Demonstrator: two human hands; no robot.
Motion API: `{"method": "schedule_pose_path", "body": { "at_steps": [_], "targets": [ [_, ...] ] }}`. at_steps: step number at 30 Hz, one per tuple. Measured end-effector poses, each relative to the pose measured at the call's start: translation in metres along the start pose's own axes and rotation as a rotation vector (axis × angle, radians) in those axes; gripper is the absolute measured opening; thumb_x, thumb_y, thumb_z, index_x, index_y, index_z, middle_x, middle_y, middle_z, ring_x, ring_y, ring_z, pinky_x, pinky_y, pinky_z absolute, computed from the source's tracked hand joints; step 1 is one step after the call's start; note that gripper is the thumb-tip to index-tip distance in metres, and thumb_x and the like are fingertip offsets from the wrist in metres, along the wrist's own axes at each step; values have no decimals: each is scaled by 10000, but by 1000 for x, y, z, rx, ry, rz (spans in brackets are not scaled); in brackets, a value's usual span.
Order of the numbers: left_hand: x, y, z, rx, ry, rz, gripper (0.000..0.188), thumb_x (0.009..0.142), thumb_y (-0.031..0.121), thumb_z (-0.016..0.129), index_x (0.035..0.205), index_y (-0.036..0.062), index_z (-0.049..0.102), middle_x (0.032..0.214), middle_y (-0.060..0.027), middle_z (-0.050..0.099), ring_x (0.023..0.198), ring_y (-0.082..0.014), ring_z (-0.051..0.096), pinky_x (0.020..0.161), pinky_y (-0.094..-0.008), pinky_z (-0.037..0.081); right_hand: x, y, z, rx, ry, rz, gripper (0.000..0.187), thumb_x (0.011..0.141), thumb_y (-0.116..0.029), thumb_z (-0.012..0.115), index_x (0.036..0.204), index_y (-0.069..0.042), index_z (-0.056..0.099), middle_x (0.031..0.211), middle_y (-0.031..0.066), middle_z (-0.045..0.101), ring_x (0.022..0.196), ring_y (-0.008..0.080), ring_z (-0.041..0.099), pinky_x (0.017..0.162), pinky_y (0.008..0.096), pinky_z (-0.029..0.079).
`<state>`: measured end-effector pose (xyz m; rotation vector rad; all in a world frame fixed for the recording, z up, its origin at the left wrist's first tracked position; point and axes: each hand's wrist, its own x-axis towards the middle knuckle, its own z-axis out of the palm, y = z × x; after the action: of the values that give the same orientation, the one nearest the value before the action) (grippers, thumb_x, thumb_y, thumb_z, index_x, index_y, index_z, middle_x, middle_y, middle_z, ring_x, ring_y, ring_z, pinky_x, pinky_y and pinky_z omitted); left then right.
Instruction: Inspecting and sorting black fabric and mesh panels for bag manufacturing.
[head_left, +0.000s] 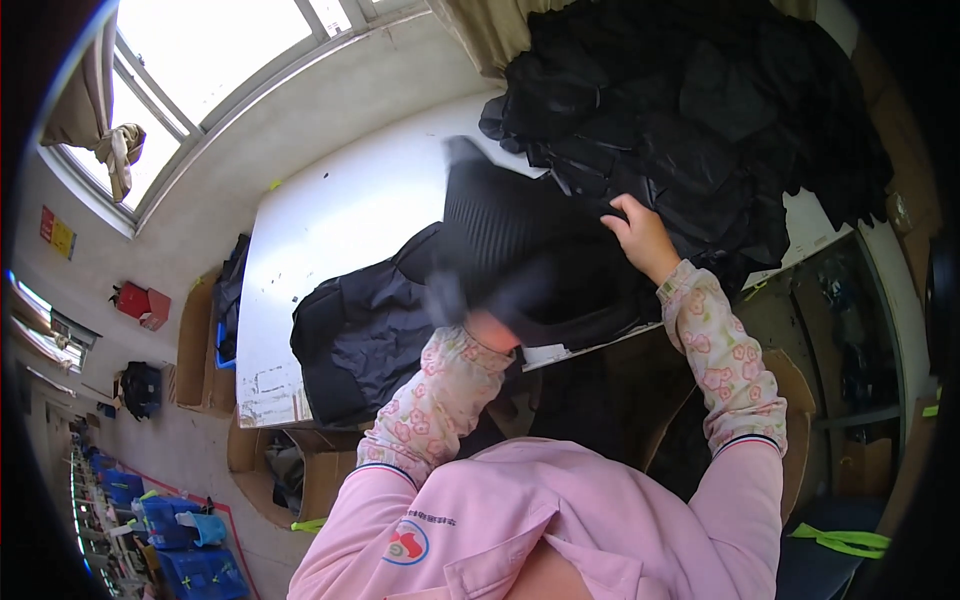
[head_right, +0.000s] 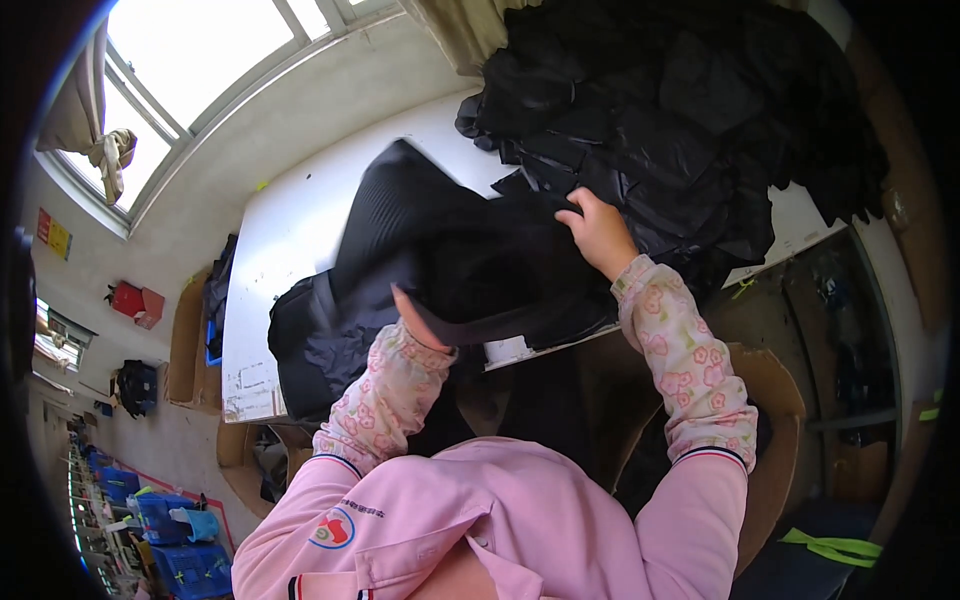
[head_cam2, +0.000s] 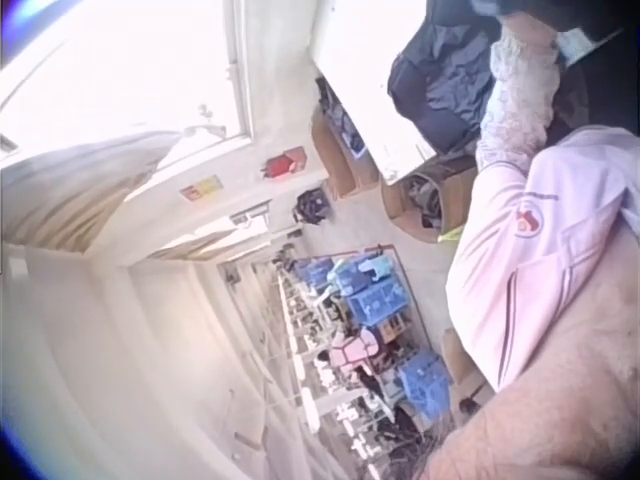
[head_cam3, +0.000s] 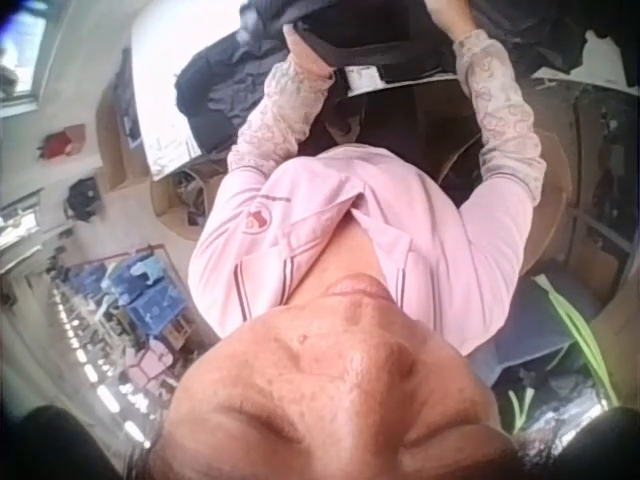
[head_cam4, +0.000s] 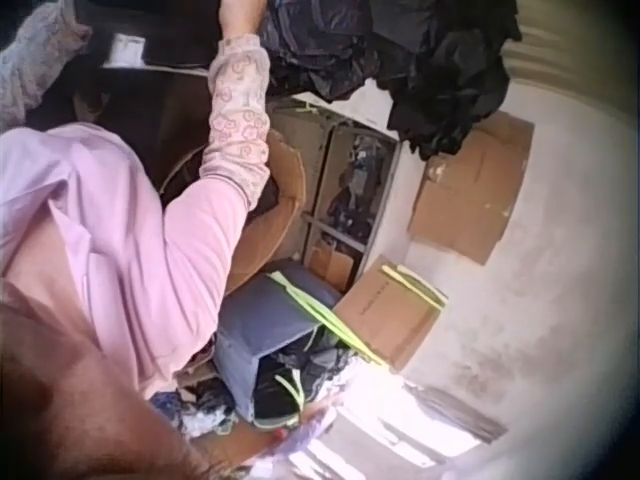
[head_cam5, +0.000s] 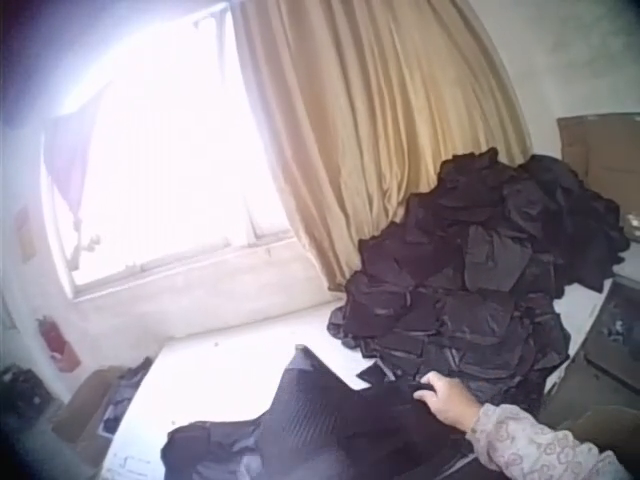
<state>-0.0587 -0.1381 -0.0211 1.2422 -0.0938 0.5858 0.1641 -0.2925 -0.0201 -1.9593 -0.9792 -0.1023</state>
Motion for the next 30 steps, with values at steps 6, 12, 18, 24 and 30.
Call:
{"method": "schedule_pose_path", "body": {
  "at_steps": [6, 12, 18, 24, 30],
  "targets": [
    [30, 95, -107, -383, 69, -171, 325, 1003, 256, 470, 1154, 10, 618, 1149, -125, 664, 1084, -289, 619, 957, -418, 476, -7, 72, -86, 639, 133, 415, 226, 926, -222, 646, 988, -6, 667, 879, 7, 669, 759, 84, 594, 702, 255, 479],
    [51, 46, -159, -11, 359, -377, 267, 1008, 357, 482, 1060, 120, 594, 1002, 11, 661, 894, -113, 599, 800, -344, 495, 11, -111, -160, 1247, -215, 223, 230, 973, -149, 560, 1118, 24, 607, 1030, 82, 689, 872, 141, 680, 766, 236, 552],
    [63, -37, -156, -126, 258, -538, 237, 991, 344, 522, 1016, 118, 588, 958, -46, 650, 762, -140, 634, 686, -330, 537, 40, -282, -113, 1128, -420, -153, 268, 864, -179, 701, 983, 35, 593, 804, 98, 660, 623, 173, 658, 522, 257, 534],
    [12, -100, -44, -532, 48, -792, 246, 990, 334, 522, 1014, 99, 587, 940, -59, 643, 775, -158, 641, 695, -327, 540, 80, -331, -29, 1285, -267, -170, 828, 753, -108, 805, 1373, 137, 314, 953, 131, 652, 774, 159, 652, 569, 269, 494],
    [-54, -15, 22, 243, -501, -724, 131, 915, 82, 607, 1032, 24, 602, 1056, -88, 613, 1052, -231, 575, 924, -335, 444, 109, -282, -41, 1286, -34, -111, 840, 784, -81, 769, 1400, 105, 228, 1119, 224, 555, 824, 251, 648, 569, 325, 546]
  ]
}}
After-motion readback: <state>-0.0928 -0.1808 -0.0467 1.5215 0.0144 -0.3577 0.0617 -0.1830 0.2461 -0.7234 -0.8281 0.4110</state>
